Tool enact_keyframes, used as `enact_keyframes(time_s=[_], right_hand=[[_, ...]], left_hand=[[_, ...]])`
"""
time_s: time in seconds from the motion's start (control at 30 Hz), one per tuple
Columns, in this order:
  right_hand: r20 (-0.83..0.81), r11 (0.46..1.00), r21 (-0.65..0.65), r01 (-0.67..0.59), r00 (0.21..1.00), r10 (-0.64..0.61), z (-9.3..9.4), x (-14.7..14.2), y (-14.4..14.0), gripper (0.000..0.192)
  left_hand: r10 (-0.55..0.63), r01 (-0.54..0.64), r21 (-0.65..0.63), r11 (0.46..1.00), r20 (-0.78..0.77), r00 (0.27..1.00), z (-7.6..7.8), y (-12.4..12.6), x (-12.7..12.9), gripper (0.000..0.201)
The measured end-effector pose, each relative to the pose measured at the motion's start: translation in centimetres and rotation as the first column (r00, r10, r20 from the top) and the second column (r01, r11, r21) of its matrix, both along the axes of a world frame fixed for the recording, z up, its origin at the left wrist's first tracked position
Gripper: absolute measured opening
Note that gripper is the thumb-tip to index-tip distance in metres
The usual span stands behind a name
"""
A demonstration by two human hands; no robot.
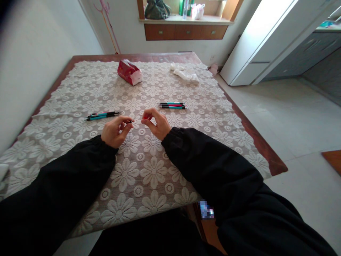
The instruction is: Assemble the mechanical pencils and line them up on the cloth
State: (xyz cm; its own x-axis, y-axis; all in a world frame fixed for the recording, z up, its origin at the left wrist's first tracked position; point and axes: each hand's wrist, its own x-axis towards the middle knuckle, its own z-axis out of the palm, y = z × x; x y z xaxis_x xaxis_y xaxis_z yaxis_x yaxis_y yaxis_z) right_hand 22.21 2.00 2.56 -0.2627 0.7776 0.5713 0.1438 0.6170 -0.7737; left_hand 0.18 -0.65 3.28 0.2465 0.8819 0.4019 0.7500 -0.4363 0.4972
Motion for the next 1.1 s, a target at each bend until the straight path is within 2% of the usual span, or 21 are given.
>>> enact_keyframes(time_s=[0.3, 0.53, 0.77, 0.97, 1.1], right_hand=[[0.095, 0.981, 0.004, 0.195, 0.976, -0.194, -0.6, 0.4, 0.7, 0.013], [0.227, 0.991, 0.070, 0.114, 0.966, -0.127, -0.5, 0.3, 0.5, 0.008], [0.256, 0.986, 0.097, 0.133, 0.954, -0.154, -0.2, 0.3, 0.2, 0.013], [0.258, 0.978, 0.114, 0.176, 0.945, -0.200, 0.3, 0.2, -0.2, 0.009], [0.269, 0.972, 0.174, 0.157, 0.942, -0.200, 0.2, 0.2, -0.1, 0.006]], left_hand=[[-0.072, 0.080, 0.099, 0.992, -0.078, 0.994, 0.2, -0.1, -0.1, 0.024], [-0.122, 0.128, 0.066, 0.989, -0.090, 0.988, 0.4, -0.1, 0.0, 0.026], [-0.134, 0.142, 0.096, 0.985, -0.094, 0.987, 0.0, 0.1, -0.2, 0.029], [-0.094, 0.103, 0.108, 0.989, -0.083, 0.992, -0.4, 0.2, -0.3, 0.027], [-0.060, 0.071, 0.116, 0.991, -0.094, 0.994, -0.3, 0.2, -0.3, 0.027]])
